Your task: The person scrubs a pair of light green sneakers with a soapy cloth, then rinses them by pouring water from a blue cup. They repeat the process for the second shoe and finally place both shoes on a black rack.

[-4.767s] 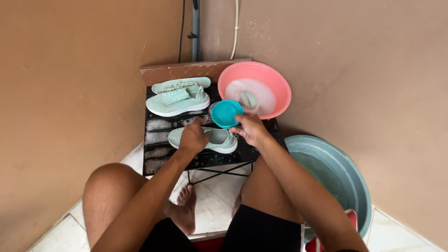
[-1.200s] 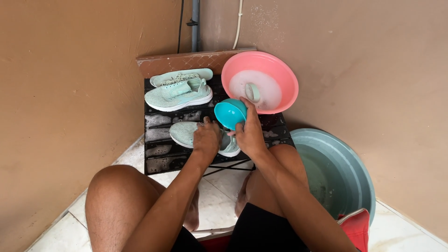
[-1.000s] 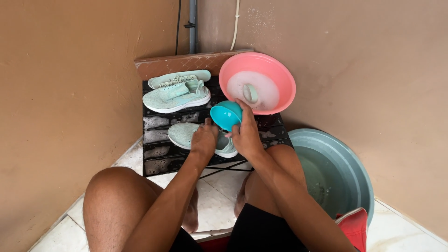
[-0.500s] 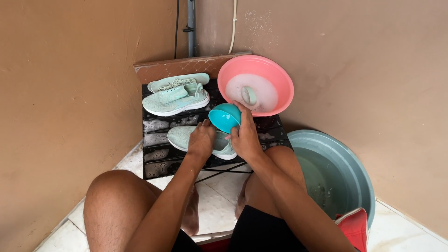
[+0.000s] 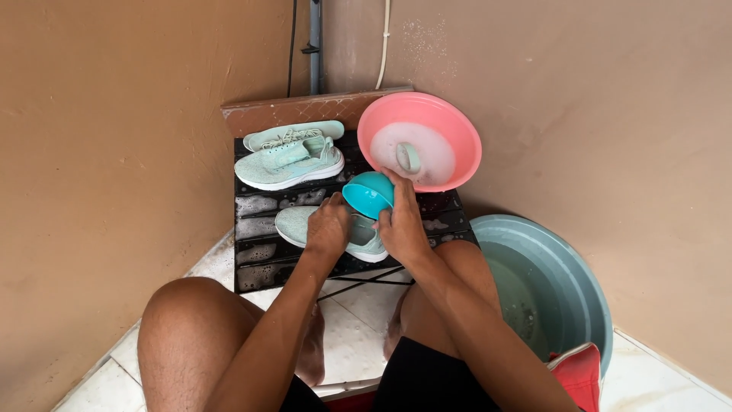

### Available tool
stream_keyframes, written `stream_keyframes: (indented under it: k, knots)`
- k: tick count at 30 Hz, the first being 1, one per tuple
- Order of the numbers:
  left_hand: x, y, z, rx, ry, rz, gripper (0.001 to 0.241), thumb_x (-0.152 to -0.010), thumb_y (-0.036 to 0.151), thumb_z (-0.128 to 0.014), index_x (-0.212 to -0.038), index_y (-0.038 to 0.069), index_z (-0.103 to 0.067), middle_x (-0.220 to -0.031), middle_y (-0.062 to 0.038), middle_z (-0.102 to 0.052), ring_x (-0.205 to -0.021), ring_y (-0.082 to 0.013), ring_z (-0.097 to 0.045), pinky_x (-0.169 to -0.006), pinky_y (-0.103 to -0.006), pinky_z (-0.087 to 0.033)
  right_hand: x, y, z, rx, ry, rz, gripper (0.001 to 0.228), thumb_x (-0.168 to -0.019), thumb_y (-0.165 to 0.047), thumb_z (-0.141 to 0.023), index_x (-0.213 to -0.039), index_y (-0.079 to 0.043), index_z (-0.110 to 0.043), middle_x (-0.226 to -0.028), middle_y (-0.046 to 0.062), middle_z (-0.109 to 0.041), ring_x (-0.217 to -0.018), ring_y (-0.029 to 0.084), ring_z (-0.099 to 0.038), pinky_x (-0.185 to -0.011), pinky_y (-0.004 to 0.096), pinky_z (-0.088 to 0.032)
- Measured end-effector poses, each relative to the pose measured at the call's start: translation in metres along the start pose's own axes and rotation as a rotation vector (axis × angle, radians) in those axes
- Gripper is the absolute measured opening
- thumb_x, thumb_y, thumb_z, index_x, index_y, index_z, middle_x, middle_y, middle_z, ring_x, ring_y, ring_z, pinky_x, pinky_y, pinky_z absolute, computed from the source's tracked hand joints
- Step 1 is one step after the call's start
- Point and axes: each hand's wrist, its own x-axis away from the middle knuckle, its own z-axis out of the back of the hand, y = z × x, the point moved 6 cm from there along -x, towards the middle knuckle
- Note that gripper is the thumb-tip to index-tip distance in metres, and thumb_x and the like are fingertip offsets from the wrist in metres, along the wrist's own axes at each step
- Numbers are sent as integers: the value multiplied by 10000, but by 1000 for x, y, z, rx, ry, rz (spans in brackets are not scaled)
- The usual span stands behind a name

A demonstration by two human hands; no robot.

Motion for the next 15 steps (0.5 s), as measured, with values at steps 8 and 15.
stream_keyframes:
  k: [8,15]
  knots:
    - [-13,-32,-20,303,5,90,128,-1061,253,-914,-1184,280,-936,-1195,-67,-773,-1159,-472,-857,-1001,-653,-746,-2,26,2,-12,17,-1,950,-972,193,-537,-1878,-71,-423,-1582,269,-532,-1505,557,-600,-1285,704,-484]
    - [-5,-29,14,449,155,82,166,-1097,178,-883,-1240,246,-932,-1137,-91,-792,-1134,-465,-878,-988,-627,-751,0,42,10,-54,63,-65,874,-998,204,-524,-1842,14,-398,-1721,350,-489,-1622,641,-511,-1358,789,-383]
